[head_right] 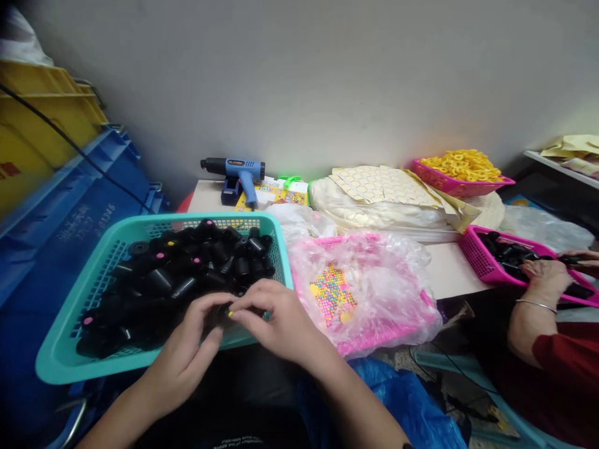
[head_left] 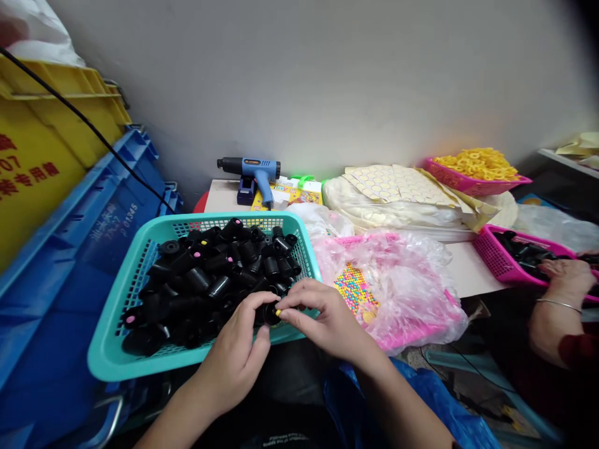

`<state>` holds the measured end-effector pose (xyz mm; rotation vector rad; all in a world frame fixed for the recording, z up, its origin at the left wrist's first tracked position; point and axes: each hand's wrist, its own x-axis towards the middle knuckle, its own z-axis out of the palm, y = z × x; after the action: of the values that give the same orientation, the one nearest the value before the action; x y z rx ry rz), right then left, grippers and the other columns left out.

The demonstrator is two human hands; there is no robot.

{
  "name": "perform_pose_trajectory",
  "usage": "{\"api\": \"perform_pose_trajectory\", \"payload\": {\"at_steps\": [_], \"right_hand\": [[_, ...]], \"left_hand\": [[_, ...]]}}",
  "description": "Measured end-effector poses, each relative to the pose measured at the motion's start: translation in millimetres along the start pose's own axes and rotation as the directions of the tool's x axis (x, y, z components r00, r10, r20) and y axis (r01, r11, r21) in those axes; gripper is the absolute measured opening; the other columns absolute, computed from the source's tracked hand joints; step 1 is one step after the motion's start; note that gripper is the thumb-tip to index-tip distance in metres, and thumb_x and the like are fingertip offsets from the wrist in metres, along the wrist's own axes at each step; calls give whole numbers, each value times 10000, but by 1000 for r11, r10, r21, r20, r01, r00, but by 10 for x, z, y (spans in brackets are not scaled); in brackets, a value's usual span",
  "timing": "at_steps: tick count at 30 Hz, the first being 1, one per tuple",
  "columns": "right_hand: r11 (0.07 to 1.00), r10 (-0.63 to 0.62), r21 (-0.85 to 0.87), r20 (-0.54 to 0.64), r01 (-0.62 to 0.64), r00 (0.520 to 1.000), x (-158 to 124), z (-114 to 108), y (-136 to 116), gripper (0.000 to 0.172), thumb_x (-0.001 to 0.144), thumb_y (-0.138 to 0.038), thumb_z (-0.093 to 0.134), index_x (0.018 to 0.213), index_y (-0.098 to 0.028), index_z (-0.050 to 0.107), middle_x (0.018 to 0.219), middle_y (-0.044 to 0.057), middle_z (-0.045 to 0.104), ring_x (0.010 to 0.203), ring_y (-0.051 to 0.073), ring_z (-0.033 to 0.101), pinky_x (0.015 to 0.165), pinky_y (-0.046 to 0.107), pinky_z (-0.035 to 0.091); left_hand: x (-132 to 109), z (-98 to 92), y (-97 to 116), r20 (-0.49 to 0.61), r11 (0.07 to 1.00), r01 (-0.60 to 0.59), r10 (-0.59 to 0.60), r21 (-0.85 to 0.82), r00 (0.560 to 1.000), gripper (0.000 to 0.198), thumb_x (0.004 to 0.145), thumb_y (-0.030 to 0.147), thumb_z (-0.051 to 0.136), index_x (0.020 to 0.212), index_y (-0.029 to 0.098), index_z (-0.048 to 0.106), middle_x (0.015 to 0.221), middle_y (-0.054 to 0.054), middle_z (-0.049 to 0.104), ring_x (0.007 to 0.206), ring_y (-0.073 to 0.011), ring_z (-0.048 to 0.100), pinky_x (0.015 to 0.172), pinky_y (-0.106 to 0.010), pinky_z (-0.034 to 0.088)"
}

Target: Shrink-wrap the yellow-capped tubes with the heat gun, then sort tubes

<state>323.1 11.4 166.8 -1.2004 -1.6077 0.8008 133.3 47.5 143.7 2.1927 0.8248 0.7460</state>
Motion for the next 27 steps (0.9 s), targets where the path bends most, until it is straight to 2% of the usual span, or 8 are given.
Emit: {"api": "perform_pose_trajectory", "payload": {"at_steps": [7,10,12,14,15,20,25,27], "right_hand": [[994,104,28,29,-105,994,23,66,15,64,822,-274,701,829,-213,720,792,8,620,773,115,583,712,244,454],[967,150,202,49,-157,987,30,122,68,173,781,-268,724,926,-214,645,1086,37,573,975,146,560,828,275,454],[869,160,441,180,-225,971,31,187,128,346,780,-277,714,1091,-237,567,1273,58,493,1130,176,519,940,325,434],[734,118,614,305,-290,945,30,264,194,463,780,-315,713,1187,-246,504,1286,70,493,1167,190,509,987,354,413],[697,100,654,317,-294,943,29,301,222,490,765,-344,727,1187,-241,499,1244,70,517,1147,192,518,981,352,416],[703,78,690,164,-171,983,13,410,264,473,716,-412,758,1089,-239,525,1086,50,551,1016,170,538,893,308,452],[669,132,679,292,-302,947,-18,340,192,582,766,-489,704,1261,-262,499,1258,66,519,1164,207,503,985,352,423],[727,123,640,236,-249,964,-24,182,184,565,828,-521,621,1312,-259,495,1333,78,490,1241,232,462,1021,379,409]], "left_hand": [[-45,61,-63,-24,997,-69,70,40,997,333,938,205,368,1268,243,349,1170,-93,541,1074,-220,570,894,-388,519],[-37,55,-38,-13,998,-68,68,11,998,340,934,239,410,1268,242,349,1145,-89,541,1046,-225,568,869,-385,519],[-18,44,-3,-5,994,-102,102,-32,995,308,923,223,416,1227,245,370,1106,-77,548,1013,-217,574,850,-375,519],[-1,36,35,6,988,-128,129,-89,992,247,914,199,409,1155,251,399,1065,-62,559,981,-208,581,843,-370,514],[4,33,53,12,985,-128,130,-118,991,221,911,190,401,1122,253,409,1051,-58,565,976,-208,583,847,-374,510],[17,16,97,63,969,-81,98,-234,993,211,912,207,392,1114,256,421,1082,-61,574,1053,-221,570,888,-389,489],[61,-63,114,82,945,42,-16,-325,996,222,922,357,400,1093,246,490,1074,-58,593,985,-229,577,843,-374,493],[71,-116,102,98,938,64,-32,-340,995,201,937,357,392,1032,250,534,1000,-38,605,920,-210,580,808,-340,490]]}}
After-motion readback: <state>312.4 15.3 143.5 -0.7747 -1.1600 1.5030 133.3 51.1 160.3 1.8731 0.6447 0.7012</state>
